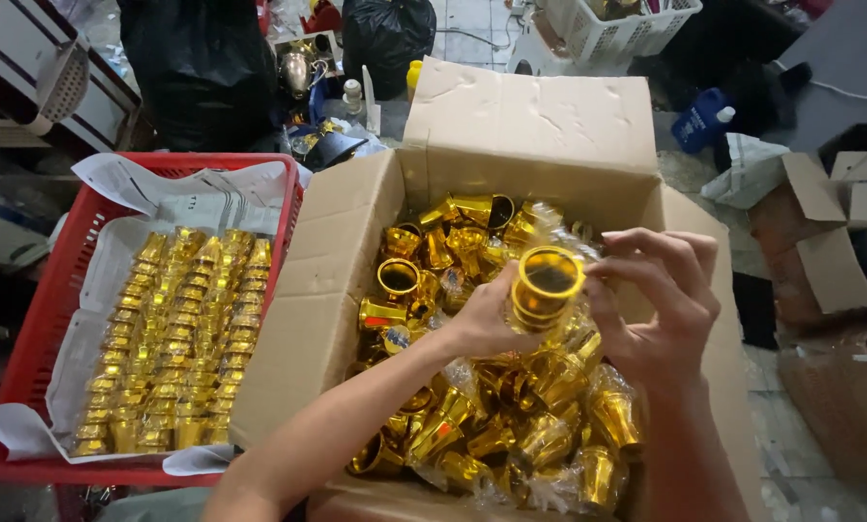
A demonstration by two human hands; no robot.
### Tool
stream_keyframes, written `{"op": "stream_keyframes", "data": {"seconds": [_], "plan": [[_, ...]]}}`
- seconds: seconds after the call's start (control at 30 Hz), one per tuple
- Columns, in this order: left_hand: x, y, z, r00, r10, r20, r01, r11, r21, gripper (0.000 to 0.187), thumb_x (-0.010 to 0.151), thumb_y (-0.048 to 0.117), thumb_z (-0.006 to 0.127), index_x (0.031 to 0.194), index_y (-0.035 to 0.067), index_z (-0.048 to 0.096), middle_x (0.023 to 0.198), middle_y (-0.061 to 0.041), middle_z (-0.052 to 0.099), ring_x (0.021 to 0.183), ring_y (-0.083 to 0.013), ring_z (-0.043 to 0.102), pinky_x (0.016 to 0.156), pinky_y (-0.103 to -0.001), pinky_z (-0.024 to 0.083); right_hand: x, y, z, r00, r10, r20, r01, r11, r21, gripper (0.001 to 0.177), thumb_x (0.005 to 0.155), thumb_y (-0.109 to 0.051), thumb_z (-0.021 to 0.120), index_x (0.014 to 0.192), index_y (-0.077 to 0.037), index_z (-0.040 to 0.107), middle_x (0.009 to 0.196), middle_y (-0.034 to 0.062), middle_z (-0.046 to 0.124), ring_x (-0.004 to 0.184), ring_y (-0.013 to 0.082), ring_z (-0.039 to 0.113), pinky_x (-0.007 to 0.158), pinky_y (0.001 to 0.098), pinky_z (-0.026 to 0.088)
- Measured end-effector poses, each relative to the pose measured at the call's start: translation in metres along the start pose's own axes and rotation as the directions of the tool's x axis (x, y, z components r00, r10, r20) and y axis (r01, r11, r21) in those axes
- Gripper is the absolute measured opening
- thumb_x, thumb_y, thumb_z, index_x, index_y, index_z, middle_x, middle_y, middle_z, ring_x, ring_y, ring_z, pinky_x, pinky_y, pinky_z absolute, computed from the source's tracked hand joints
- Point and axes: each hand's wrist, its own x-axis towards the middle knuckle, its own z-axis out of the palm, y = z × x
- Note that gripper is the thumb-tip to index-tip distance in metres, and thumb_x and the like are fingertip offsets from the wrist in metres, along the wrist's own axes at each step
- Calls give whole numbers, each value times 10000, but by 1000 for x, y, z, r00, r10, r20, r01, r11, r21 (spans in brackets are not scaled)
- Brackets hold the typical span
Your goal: Sorting and bagging gold-colored plastic souvenir pieces from a red basket into a cardboard box.
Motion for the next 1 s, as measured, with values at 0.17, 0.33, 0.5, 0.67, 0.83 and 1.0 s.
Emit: {"op": "stream_keyframes", "data": {"seconds": [0.17, 0.33, 0.5, 0.67, 0.83, 1.0], "plan": [[-1, 23, -16, 959, 35, 282, 34, 971, -235, 868, 639, 388, 743, 1367, 162, 329, 1409, -219, 489, 1311, -341, 528, 1154, -564, 446, -2, 2, -18, 1000, -5, 1, 5, 1000, 18, 125, 939, -173, 680, 973, -54, 688, 1093, 133, 720, 1062, 234, 605, 1039, 465, 377], [-7, 43, -20, 869, -172, 464, 299, 930, -214, 1259, 566, 385, 680, 1611, 157, 17, 1637, -241, 233, 1489, -375, 305, 1249, -565, 221, -7, 21, -34, 971, 154, 186, -175, 979, 102, 222, 879, -266, 754, 974, -72, 704, 1210, 174, 528, 1187, 295, 567, 973, 405, 444], [-7, 51, -13, 882, -72, 465, 263, 895, -361, 1304, 561, 380, 858, 1589, 104, 105, 1487, -221, 417, 1353, -357, 484, 1200, -532, 381, 1, 8, -17, 986, 92, 137, -99, 994, 40, 211, 913, -202, 781, 886, -12, 693, 977, 137, 639, 914, 245, 585, 832, 383, 481], [-11, 77, -31, 898, -327, 294, 417, 846, -332, 1097, 574, 112, 826, 1532, 88, 293, 1303, -181, 588, 974, -244, 684, 882, -393, 636, -6, 22, 3, 988, 144, -57, -147, 988, -42, 327, 1083, -354, 579, 1094, -28, 588, 1013, 113, 585, 837, 207, 529, 746, 361, 455], [-13, 26, -66, 917, 126, -378, -307, 828, -469, 554, 782, 77, 875, 1250, 98, 578, 1015, -63, 675, 975, -183, 700, 855, -370, 602, 1, 11, 26, 710, 651, 270, -678, 735, 11, 288, 994, -224, 654, 1263, -126, 632, 1079, 125, 719, 900, 286, 667, 767, 397, 578], [-1, -15, -85, 773, 327, -544, -478, 864, -160, 780, 725, 142, 956, 1372, 77, 524, 1142, -81, 697, 1090, -162, 659, 995, -403, 538, -31, 35, 75, 420, 621, 662, -462, 774, -433, 526, 967, -401, 599, 1386, -84, 561, 1171, 300, 679, 1084, 519, 659, 958, 637, 503]]}}
